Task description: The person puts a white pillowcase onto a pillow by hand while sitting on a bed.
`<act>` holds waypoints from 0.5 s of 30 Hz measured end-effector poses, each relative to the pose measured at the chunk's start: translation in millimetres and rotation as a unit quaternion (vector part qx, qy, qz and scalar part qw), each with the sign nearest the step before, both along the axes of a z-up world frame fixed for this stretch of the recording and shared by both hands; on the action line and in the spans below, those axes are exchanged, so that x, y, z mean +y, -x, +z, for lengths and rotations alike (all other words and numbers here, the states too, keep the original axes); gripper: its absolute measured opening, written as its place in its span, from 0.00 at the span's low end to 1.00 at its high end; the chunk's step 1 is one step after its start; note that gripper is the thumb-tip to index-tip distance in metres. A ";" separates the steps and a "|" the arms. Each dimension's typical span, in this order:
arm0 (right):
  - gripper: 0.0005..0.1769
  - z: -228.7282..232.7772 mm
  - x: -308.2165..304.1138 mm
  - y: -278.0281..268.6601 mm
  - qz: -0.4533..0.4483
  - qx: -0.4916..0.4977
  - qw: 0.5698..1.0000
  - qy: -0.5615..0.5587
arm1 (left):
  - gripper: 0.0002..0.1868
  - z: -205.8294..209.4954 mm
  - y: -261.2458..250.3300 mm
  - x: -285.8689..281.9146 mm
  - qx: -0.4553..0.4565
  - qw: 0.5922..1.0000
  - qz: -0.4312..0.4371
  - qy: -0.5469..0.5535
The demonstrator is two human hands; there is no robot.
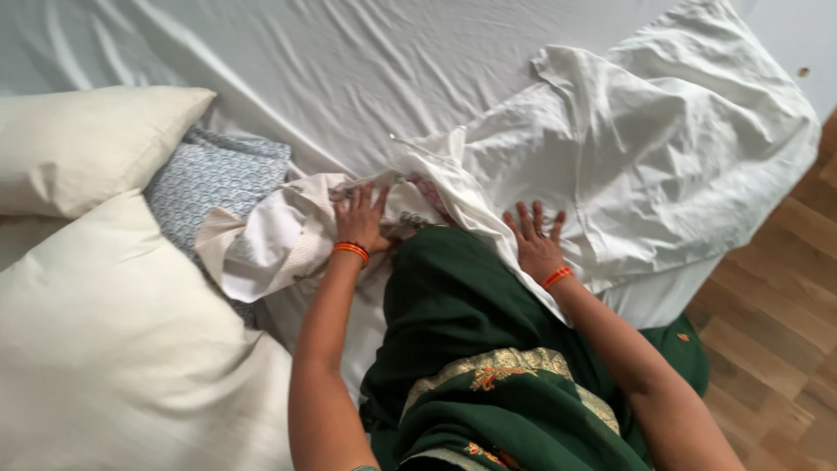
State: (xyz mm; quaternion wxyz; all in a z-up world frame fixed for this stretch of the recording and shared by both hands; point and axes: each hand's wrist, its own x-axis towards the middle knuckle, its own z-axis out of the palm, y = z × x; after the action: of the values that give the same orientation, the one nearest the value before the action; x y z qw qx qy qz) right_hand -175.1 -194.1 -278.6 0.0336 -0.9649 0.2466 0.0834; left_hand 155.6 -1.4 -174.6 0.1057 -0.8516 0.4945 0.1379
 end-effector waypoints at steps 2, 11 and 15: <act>0.46 -20.3 -7.8 -1.4 0.003 0.005 1.000 0.009 | 0.48 -40.7 -21.1 12.4 0.014 0.995 -0.027 0.096; 0.44 -45.3 -22.4 13.4 0.019 -0.097 0.992 -0.082 | 0.51 12.2 -132.6 -18.9 -0.195 0.904 0.128 0.357; 0.43 -36.6 -23.1 10.0 0.017 -0.075 0.994 -0.074 | 0.52 76.1 -155.0 -0.8 -0.253 0.840 0.246 0.413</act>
State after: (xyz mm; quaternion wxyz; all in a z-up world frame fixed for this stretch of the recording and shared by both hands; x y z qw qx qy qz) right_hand -185.1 -217.2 -315.2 0.1221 -0.9673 0.2202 0.0291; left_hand 310.5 -2.2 -98.5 -0.1719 -0.9154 0.2356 -0.2774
